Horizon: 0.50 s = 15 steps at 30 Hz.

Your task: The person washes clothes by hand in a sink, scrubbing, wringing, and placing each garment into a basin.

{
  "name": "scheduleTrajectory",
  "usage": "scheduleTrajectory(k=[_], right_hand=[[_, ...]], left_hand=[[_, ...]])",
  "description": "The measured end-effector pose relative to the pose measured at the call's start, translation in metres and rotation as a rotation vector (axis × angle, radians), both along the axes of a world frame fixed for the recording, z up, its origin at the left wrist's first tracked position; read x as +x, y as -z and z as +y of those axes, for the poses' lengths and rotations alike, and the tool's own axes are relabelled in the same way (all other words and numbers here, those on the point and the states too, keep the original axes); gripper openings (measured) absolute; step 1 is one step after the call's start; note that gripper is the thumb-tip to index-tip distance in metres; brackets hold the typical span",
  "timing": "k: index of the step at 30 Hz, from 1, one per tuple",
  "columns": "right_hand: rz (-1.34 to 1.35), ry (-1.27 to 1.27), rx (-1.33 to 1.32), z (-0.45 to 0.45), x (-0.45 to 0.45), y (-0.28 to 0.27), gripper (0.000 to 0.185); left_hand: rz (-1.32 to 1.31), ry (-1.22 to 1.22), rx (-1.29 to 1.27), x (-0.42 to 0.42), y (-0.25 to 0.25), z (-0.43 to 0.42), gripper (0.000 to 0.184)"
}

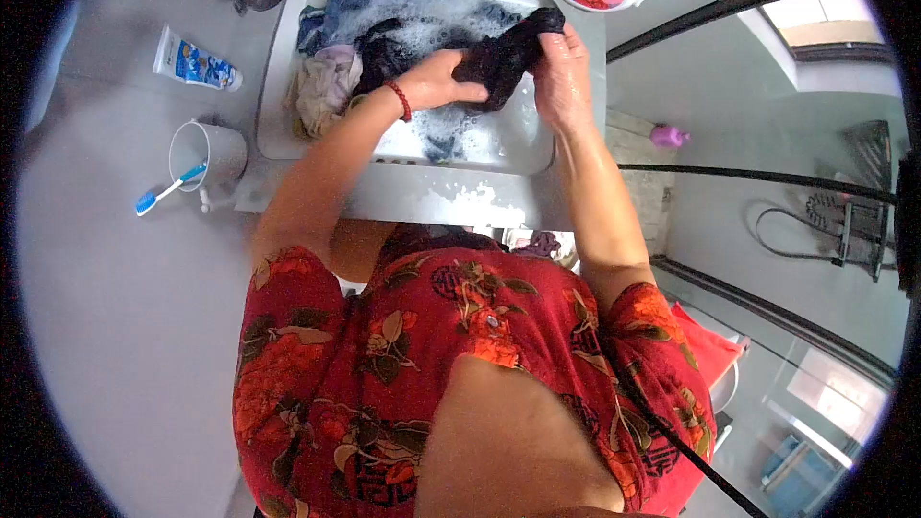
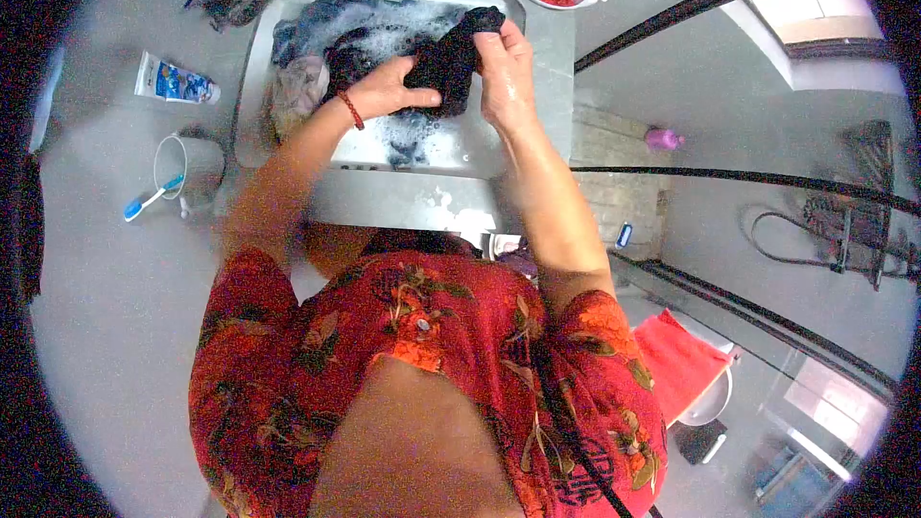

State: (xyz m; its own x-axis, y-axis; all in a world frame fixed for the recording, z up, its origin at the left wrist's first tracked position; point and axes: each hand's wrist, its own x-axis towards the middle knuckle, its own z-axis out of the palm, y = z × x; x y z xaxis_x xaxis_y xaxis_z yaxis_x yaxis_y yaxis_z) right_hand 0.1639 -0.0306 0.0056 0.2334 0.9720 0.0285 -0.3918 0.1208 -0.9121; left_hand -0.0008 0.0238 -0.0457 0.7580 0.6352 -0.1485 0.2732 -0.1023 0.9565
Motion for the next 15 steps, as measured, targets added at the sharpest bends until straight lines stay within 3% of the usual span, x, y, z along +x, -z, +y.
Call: scheduleTrajectory(k=[2, 4, 7, 11, 15], right_hand=[[0.009, -0.021, 0.055, 0.000, 0.007, -0.001, 0.025], [0.017, -0.034, 0.043, -0.001, 0.018, -0.004, 0.030], [0.022, -0.007, 0.012, 0.001, 0.028, -0.011, 0.037], [-0.040, 0.031, 0.022, 0.000, 0.035, -0.023, 0.037], [-0.426, -0.109, -0.170, -0.007, 0.035, -0.023, 0.055]], left_hand=[[-0.038, -0.089, -0.041, 0.003, 0.002, -0.002, 0.040], [-0.081, -0.317, 0.217, 0.004, 0.003, 0.002, 0.037], [-0.196, -0.326, 0.372, -0.005, -0.016, 0.014, 0.034], [-0.421, -0.356, 0.116, -0.010, -0.042, 0.025, 0.032], [-0.419, -0.380, 0.220, 0.000, -0.066, 0.025, 0.030]])
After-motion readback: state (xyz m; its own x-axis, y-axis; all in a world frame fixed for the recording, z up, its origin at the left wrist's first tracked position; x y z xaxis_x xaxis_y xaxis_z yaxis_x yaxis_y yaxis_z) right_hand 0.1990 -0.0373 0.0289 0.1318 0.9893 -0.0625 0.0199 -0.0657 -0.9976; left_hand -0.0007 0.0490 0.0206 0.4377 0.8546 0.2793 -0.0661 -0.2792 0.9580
